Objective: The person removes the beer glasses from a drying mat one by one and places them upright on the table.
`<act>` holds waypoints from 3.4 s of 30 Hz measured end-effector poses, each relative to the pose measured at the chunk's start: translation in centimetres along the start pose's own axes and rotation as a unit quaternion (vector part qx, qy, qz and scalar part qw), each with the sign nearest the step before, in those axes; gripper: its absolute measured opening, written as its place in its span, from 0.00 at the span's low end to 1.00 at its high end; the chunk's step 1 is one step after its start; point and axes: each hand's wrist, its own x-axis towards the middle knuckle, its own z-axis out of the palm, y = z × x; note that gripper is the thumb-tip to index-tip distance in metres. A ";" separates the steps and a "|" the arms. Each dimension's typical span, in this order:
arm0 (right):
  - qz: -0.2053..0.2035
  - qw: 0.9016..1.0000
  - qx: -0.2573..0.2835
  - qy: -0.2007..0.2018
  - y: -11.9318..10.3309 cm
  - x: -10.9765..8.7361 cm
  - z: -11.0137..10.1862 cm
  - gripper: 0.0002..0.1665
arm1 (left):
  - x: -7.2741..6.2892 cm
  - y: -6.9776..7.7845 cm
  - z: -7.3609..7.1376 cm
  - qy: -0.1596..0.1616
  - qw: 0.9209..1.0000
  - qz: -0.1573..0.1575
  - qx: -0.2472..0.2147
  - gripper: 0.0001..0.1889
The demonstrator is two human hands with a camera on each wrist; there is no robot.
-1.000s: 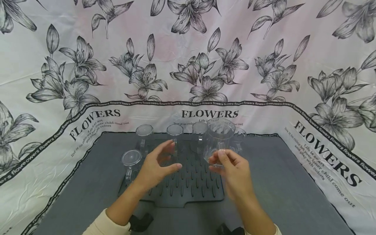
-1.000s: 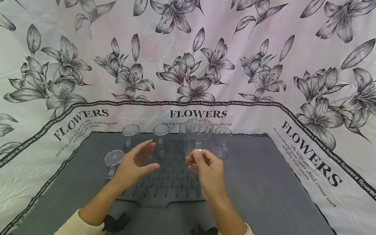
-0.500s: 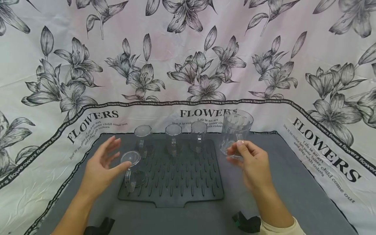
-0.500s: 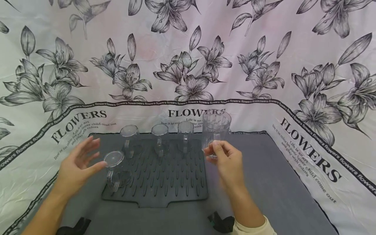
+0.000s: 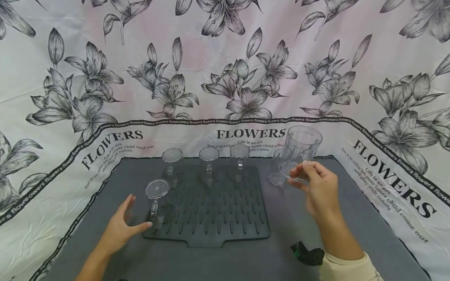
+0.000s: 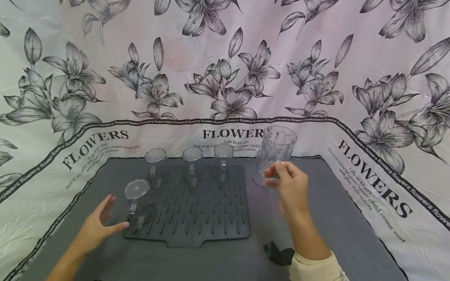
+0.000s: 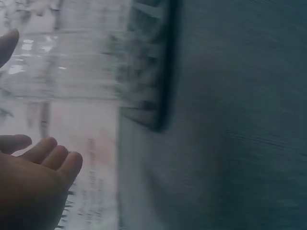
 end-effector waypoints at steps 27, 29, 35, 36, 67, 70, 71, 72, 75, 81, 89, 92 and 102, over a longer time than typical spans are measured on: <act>0.016 0.995 0.099 0.022 3.7 6.2 -6.4 0.17 | 0.6 -5.2 3.5 -0.044 0.988 -0.054 0.138 0.56; 0.016 0.994 0.103 0.025 4.2 6.5 -6.9 0.17 | 0.6 -5.2 3.5 -0.042 0.988 -0.057 0.141 0.55; 0.025 0.996 0.086 0.030 6.3 7.4 -8.8 0.19 | 0.5 -5.3 3.7 -0.038 0.987 -0.061 0.144 0.56; 0.028 0.996 0.083 0.034 6.6 7.6 -9.2 0.20 | 0.5 -5.3 3.7 -0.039 0.987 -0.063 0.143 0.56; 0.091 0.994 0.041 0.035 13.8 8.2 -13.6 0.23 | 0.9 -4.8 3.5 -0.034 0.986 -0.059 0.155 0.54; 0.092 0.995 0.030 0.035 14.1 8.1 -13.7 0.23 | 0.7 -4.9 3.6 -0.032 0.985 -0.058 0.157 0.54; 0.092 0.995 0.026 0.036 14.1 8.0 -13.8 0.23 | 0.7 -4.9 3.7 -0.031 0.985 -0.058 0.158 0.54; 0.093 0.995 0.021 0.036 14.2 8.0 -13.8 0.23 | 0.6 -4.9 3.7 -0.030 0.985 -0.057 0.158 0.54; 0.098 0.994 0.025 0.037 14.3 8.0 -13.9 0.24 | 0.6 -5.1 3.8 -0.027 0.985 -0.057 0.159 0.54; 0.104 0.994 0.044 0.008 14.3 8.0 -14.2 0.23 | 0.5 -5.2 3.9 -0.023 0.985 -0.060 0.159 0.54; 0.103 0.994 0.043 -0.019 14.3 8.2 -14.9 0.23 | 0.6 -5.5 3.9 -0.019 0.986 -0.059 0.153 0.54; 0.103 0.993 0.041 -0.027 14.2 8.3 -15.1 0.22 | 0.6 -5.5 3.9 -0.020 0.986 -0.060 0.152 0.54; 0.096 0.994 0.034 -0.041 14.5 8.6 -15.3 0.21 | 0.4 -4.9 3.9 -0.029 0.985 -0.067 0.157 0.54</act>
